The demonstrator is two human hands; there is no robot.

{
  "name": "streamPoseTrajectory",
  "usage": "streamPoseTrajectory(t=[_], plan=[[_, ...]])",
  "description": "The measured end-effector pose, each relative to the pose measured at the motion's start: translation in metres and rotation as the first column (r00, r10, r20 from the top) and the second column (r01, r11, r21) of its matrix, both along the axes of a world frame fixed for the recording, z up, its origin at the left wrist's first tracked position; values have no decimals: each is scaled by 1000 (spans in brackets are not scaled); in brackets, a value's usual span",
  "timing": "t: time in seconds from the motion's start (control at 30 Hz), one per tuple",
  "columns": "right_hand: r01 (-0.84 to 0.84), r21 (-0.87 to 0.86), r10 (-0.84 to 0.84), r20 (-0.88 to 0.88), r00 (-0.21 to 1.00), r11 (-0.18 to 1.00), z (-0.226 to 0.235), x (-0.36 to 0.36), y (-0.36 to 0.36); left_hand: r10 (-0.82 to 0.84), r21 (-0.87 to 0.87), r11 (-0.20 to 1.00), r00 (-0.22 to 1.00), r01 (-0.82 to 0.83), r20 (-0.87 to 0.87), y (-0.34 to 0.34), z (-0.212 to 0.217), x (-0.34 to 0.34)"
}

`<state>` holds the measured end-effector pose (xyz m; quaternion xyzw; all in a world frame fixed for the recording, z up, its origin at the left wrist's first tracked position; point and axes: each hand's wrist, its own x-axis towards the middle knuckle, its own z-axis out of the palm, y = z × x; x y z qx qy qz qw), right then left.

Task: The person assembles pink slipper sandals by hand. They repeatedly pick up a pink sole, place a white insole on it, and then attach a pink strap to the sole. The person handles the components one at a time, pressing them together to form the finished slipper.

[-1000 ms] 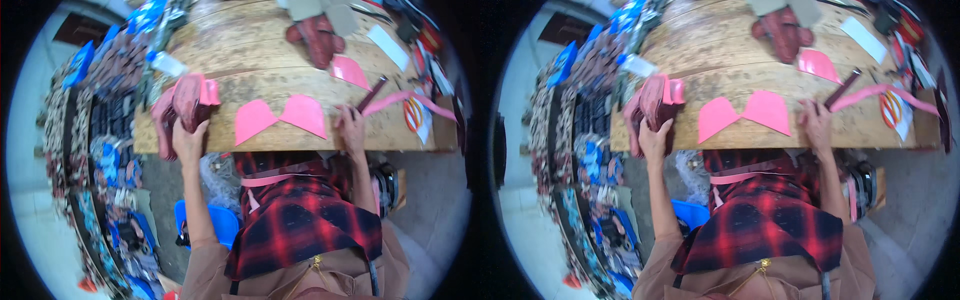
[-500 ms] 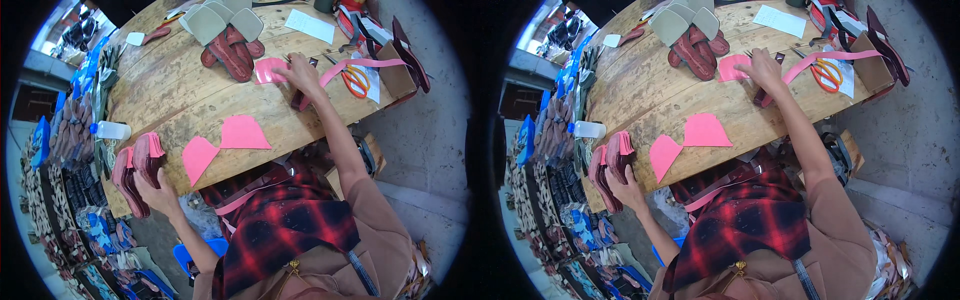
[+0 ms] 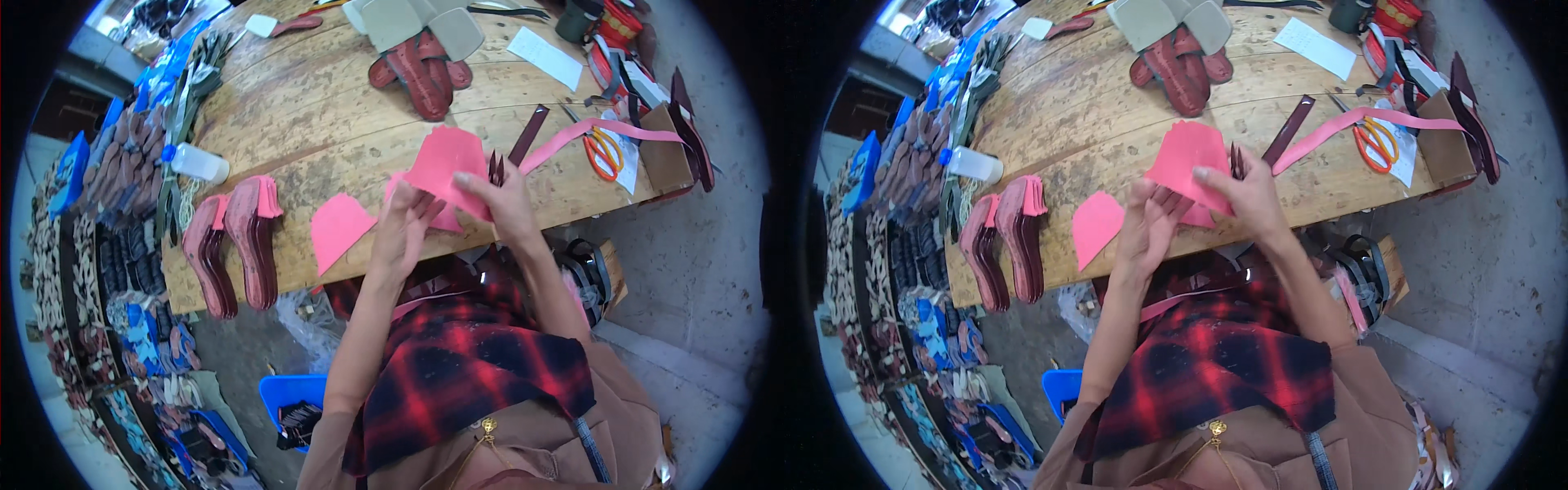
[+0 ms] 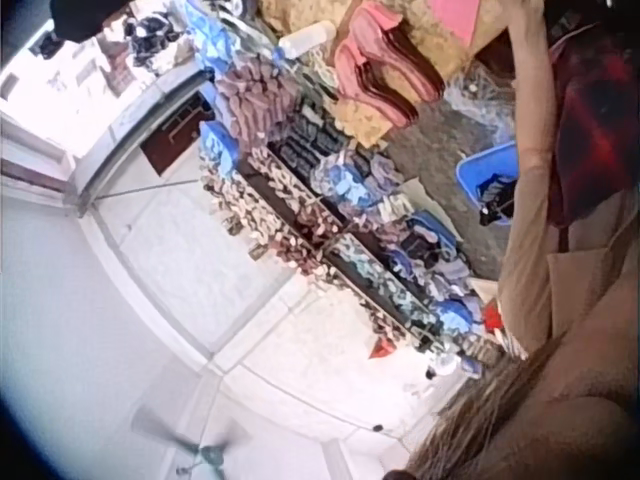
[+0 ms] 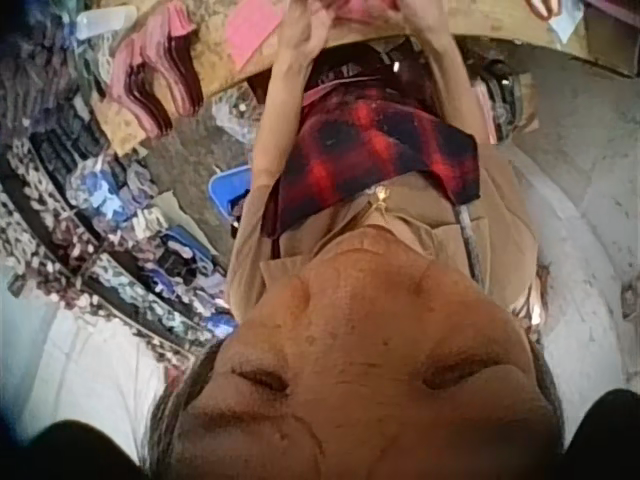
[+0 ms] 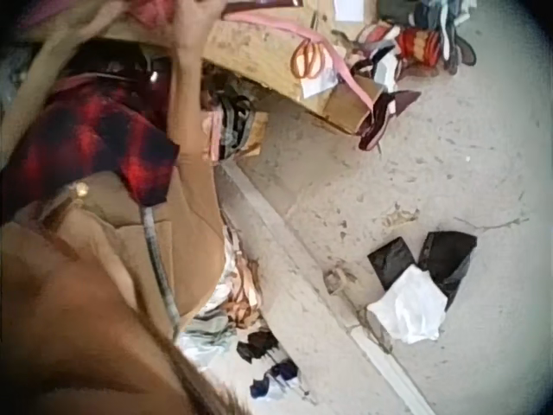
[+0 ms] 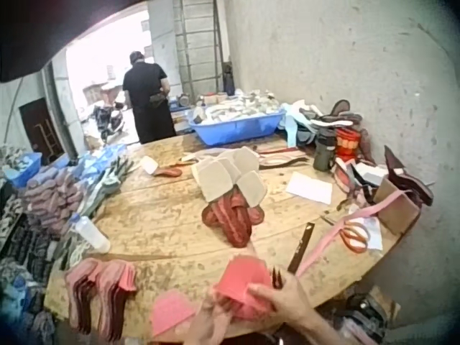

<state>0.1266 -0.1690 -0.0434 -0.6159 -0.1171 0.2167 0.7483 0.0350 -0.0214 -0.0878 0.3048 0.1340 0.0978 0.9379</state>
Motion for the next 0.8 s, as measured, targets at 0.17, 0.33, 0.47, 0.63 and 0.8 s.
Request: streamPoseTrajectory(t=[0.17,0.33,0.47,0.63,0.8], plan=[[28,115,-12,-139,990,993,-10,-43,11,91,194,979,990,-68,-108,-1,19,2],[-138,41,144,-318,937,990,-20,-56,13,259,302,932,951,-201,-168,6,18,-10],[-222,-13,214,-206,955,975,-30,-68,16,297,425,884,936,-194,-191,13,16,-11],[-282,-102,266,-149,953,954,-32,-75,15,367,630,748,921,-211,-127,24,1,-10],[-278,-120,259,-148,954,953,-22,-87,8,343,698,693,934,-180,-101,23,-4,-9]])
